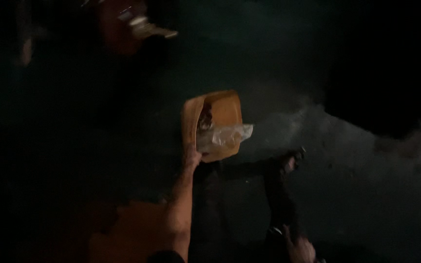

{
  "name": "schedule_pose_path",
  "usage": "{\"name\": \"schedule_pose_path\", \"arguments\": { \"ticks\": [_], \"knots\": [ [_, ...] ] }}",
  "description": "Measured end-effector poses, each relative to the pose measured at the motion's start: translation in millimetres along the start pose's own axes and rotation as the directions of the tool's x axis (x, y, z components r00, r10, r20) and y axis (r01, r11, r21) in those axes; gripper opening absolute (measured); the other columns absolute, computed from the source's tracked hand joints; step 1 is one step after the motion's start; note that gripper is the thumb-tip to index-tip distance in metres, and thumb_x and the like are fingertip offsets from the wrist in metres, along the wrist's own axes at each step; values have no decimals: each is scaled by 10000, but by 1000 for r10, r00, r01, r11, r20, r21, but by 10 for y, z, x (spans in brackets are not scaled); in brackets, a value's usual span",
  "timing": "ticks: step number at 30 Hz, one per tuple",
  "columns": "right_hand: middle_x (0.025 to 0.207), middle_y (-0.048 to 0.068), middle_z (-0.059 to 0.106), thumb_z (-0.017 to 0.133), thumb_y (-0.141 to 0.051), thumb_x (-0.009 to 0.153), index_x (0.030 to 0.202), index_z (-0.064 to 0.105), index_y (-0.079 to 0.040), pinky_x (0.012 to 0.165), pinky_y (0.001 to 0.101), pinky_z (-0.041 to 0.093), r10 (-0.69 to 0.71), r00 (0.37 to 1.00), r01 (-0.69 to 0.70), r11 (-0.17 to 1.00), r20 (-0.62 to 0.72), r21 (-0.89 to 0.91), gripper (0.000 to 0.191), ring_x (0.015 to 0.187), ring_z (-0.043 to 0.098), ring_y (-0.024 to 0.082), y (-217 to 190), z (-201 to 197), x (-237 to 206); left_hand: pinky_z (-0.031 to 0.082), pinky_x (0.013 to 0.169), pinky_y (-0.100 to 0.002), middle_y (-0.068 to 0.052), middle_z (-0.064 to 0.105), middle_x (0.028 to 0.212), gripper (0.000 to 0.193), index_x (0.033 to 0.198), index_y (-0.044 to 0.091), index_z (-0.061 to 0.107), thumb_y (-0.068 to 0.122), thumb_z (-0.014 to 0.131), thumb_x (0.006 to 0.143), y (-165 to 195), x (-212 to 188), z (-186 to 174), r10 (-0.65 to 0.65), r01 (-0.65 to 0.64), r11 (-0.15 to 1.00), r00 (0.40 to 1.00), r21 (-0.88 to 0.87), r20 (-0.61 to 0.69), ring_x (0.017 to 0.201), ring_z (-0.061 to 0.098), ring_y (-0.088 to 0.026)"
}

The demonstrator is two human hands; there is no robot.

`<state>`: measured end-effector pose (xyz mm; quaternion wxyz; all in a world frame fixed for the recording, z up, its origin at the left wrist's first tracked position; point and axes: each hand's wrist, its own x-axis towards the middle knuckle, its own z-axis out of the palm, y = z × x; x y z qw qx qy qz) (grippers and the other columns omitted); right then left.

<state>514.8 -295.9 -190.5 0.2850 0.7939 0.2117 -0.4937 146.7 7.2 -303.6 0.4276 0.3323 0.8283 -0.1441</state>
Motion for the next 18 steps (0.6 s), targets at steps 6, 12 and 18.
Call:
{"name": "schedule_pose_path", "arguments": {
  "ticks": [6, 12, 18],
  "knots": [
    [608, 56, 651, 357, -716, 1026, 710, 744, -110, 532, 315, 534, 43, 990, -58, 992, 135, 112, 785, 511, 577, 142, 316, 360, -216, 572, 645, -440, -187, 743, 919, 364, 1235, -15, 643, 253, 602, 992, 582, -1350, 787, 243, -318, 886, 938, 337, 248, 719, 721, -288],
    [605, 121, 639, 420, -702, 954, 678, 752, -96, 538, 390, 482, 15, 1000, -23, 778, 19, 627, 744, 509, 545, 192, 861, 308, -342, 573, 748, -475, -221, 736, 1010, 304, 1080, -17, 728, 248, 597, 1006, 1406, -2552, 1937, 444, -609, 561, 793, 561, 416, 864, 718, -359],
    [558, 75, 557, 484, -645, 979, 591, 668, -37, 543, 363, 415, 228, 971, -132, 257, 73, 957, 745, 530, 483, 170, 1700, -32, -181, 536, 845, -541, -295, 679, 1113, 298, 1176, -32, 686, 132, 650, 930, 2463, -3518, 3523, 575, -773, 332, 620, 540, 534, 990, 672, -452]
  ]
}}
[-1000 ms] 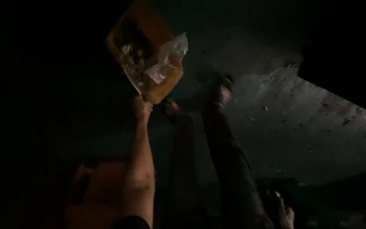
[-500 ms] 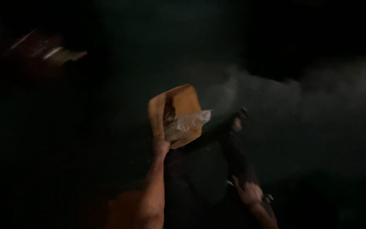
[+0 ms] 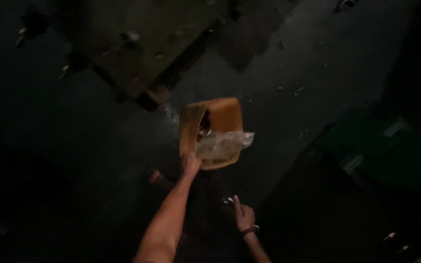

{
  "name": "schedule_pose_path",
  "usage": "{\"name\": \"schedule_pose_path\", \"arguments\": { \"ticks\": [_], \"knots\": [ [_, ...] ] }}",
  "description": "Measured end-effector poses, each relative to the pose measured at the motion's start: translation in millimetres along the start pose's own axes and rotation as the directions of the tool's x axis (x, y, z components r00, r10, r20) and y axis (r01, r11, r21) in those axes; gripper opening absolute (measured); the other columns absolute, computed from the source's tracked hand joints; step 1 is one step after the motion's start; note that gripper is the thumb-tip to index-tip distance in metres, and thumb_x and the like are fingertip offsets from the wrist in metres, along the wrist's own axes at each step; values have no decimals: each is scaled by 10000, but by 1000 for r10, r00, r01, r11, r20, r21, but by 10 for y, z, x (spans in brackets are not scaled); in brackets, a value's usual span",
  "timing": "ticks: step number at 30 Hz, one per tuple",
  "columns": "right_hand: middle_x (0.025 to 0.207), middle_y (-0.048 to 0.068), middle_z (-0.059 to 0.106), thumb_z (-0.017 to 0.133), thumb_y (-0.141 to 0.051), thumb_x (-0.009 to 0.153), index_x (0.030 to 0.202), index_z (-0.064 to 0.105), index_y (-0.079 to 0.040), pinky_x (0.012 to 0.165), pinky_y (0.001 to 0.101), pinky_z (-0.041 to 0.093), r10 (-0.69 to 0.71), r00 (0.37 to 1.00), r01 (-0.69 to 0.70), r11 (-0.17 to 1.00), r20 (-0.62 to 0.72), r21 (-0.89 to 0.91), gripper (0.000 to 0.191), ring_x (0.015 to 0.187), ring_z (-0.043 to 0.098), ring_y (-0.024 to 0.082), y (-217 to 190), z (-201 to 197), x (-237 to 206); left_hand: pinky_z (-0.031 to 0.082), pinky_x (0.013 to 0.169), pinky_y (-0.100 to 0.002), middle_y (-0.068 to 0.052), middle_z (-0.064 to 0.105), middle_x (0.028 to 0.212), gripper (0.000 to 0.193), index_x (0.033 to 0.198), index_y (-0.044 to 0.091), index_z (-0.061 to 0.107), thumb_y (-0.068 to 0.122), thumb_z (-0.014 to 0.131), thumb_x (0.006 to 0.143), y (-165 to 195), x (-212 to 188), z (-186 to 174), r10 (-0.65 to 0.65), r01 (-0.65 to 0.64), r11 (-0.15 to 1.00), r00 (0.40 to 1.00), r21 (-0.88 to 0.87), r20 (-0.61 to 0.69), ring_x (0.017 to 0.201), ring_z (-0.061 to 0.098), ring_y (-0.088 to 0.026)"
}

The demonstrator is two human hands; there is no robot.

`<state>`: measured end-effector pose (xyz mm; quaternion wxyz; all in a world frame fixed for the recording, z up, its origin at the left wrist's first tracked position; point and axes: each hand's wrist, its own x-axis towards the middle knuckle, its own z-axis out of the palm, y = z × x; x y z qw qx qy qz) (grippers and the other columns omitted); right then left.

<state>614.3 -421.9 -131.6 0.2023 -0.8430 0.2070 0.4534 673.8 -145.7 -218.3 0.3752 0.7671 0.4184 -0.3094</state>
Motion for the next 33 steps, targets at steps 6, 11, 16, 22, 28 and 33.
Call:
{"name": "schedule_pose_path", "arguments": {
  "ticks": [6, 11, 16, 22, 28, 33],
  "knots": [
    [591, 44, 534, 436, -634, 976, 585, 551, -163, 562, 352, 411, 343, 939, -315, 875, -10, 367, 623, 536, 453, 168, 170, -600, 273, 447, 1123, -438, -214, 546, 1479, 686, 1525, 15, 473, -88, 435, 847, 1624, 1138, -6, 419, -465, 833, 884, -301, -206, 1365, 544, -367],
    [621, 51, 520, 463, -658, 1016, 576, 514, -81, 592, 331, 404, 497, 868, -460, 784, 24, 417, 728, 569, 407, 162, 147, -906, 661, 485, 1057, -465, -253, 545, 1406, 651, 1515, -24, 404, 60, 586, 896, 2921, 2057, 141, 143, -126, 973, 987, -194, 76, 1276, 555, -378],
    [635, 9, 579, 437, -605, 994, 653, 580, -209, 560, 315, 404, 573, 818, -499, 661, 53, 560, 542, 563, 476, 143, -144, -1165, 951, 565, 772, -453, -215, 684, 1087, 374, 1248, -19, 603, 208, 565, 953, 3571, 2657, 234, 12, 28, 987, 969, -157, 246, 936, 678, -342],
    [629, 19, 489, 420, -490, 1108, 777, 601, -130, 465, 274, 329, 26, 987, 18, 963, -159, 268, 522, 495, 399, 102, -1925, -1985, 1117, 602, 589, -425, -149, 756, 871, 312, 1101, 39, 687, 292, 516, 1038, 3273, 2369, 134, 84, 104, 934, 865, -342, 494, 710, 740, -285],
    [887, 47, 666, 620, -231, 1054, 1067, 668, -94, 614, 308, 434, -897, 442, 883, 438, -14, -166, 146, 686, 590, 145, -4609, -2574, 660, 583, 618, -449, -163, 733, 896, 298, 1089, 37, 679, 299, 552, 1022, 2447, 1648, -273, 153, 0, 931, 907, -364, 392, 750, 720, -318],
    [995, 59, 651, 686, -287, 1043, 1279, 629, -77, 604, 332, 439, -925, 356, 913, 314, 134, -260, 322, 651, 585, 193, -6041, -2090, 538, 567, 642, -469, -175, 713, 917, 292, 1078, 36, 672, 304, 582, 1008, 2015, 1498, -340, 145, -42, 937, 950, -347, 276, 783, 703, -345]
  ]
}}
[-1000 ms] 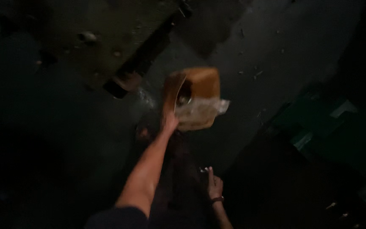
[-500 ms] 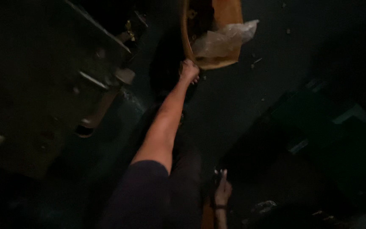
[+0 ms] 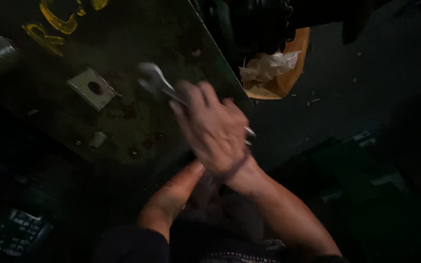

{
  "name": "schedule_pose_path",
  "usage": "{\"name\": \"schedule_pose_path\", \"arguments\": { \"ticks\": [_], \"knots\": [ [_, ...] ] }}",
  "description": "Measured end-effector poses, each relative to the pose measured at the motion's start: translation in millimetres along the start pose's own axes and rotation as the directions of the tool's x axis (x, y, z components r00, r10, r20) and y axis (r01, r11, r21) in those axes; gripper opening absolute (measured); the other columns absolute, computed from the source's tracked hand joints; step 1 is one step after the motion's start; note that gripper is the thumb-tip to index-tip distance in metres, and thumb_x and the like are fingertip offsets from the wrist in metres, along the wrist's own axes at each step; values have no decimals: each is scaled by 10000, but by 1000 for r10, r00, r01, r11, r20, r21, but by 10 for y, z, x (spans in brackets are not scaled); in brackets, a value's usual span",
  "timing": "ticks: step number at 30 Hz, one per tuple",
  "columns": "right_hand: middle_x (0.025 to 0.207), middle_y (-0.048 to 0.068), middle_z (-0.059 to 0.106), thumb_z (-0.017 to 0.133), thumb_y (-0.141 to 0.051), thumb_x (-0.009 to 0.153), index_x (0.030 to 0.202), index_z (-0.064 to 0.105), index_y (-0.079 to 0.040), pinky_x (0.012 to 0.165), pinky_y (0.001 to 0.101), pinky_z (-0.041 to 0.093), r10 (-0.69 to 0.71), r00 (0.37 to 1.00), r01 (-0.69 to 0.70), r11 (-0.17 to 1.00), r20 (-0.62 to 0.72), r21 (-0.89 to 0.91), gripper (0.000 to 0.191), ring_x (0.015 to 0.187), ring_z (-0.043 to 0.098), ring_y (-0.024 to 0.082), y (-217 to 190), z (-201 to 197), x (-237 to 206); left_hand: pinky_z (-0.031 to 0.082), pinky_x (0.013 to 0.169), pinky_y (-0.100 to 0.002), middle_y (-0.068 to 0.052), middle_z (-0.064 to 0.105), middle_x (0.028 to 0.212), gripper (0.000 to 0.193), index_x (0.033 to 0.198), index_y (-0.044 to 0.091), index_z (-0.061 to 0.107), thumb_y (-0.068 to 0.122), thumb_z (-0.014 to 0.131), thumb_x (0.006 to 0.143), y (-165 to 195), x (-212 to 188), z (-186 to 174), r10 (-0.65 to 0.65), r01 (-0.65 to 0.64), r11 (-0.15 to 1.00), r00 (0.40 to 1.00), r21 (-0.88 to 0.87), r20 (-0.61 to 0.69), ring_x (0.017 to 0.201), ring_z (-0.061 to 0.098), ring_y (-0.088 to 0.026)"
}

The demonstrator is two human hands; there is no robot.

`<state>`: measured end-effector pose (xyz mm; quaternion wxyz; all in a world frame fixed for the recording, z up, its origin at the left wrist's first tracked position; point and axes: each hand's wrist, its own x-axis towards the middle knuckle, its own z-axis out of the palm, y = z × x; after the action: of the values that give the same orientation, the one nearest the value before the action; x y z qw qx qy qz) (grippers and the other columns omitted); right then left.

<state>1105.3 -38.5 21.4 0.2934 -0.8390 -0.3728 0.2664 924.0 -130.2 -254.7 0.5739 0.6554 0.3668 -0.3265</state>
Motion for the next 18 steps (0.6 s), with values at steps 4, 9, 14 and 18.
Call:
{"name": "schedule_pose_path", "arguments": {
  "ticks": [4, 9, 14, 18],
  "knots": [
    [1187, 117, 618, 712, -304, 1003, 1302, 621, -72, 717, 386, 456, -147, 989, 147, 989, 29, 17, 389, 782, 614, 213, -14, 150, 92, 555, 661, -485, -184, 698, 934, 290, 1070, 34, 667, 309, 606, 997, -70, -52, 0, 23, -23, 1000, 997, -2, -79, 810, 690, -367],
    [1139, 92, 680, 821, -247, 861, 1081, 703, -95, 791, 385, 487, -177, 984, 171, 964, 13, 204, 293, 1011, 665, 245, 494, -175, -520, 539, 685, -505, -196, 679, 955, 293, 1060, 33, 660, 314, 636, 983, 165, 19, -32, 73, -73, 997, 952, 9, -298, 843, 673, -394],
    [954, 96, 731, 758, -108, 893, 988, 706, -63, 758, 331, 591, 267, 958, -288, 904, 108, 315, 117, 873, 724, 181, 1215, -1019, -809, 533, 718, -526, -205, 669, 959, 291, 1033, 45, 667, 326, 665, 962, 599, 64, 111, 151, -181, 983, 746, 20, -648, 884, 669, -418],
    [973, 72, 719, 751, -148, 917, 1029, 690, -77, 772, 327, 601, 237, 933, -237, 971, -270, 33, 146, 895, 722, 166, 2006, -1988, -646, 531, 730, -528, -193, 678, 977, 304, 1134, 92, 645, 374, 605, 1029, 920, 39, 523, -98, 80, 995, 857, -57, -505, 832, 673, -399]
  ]
}}
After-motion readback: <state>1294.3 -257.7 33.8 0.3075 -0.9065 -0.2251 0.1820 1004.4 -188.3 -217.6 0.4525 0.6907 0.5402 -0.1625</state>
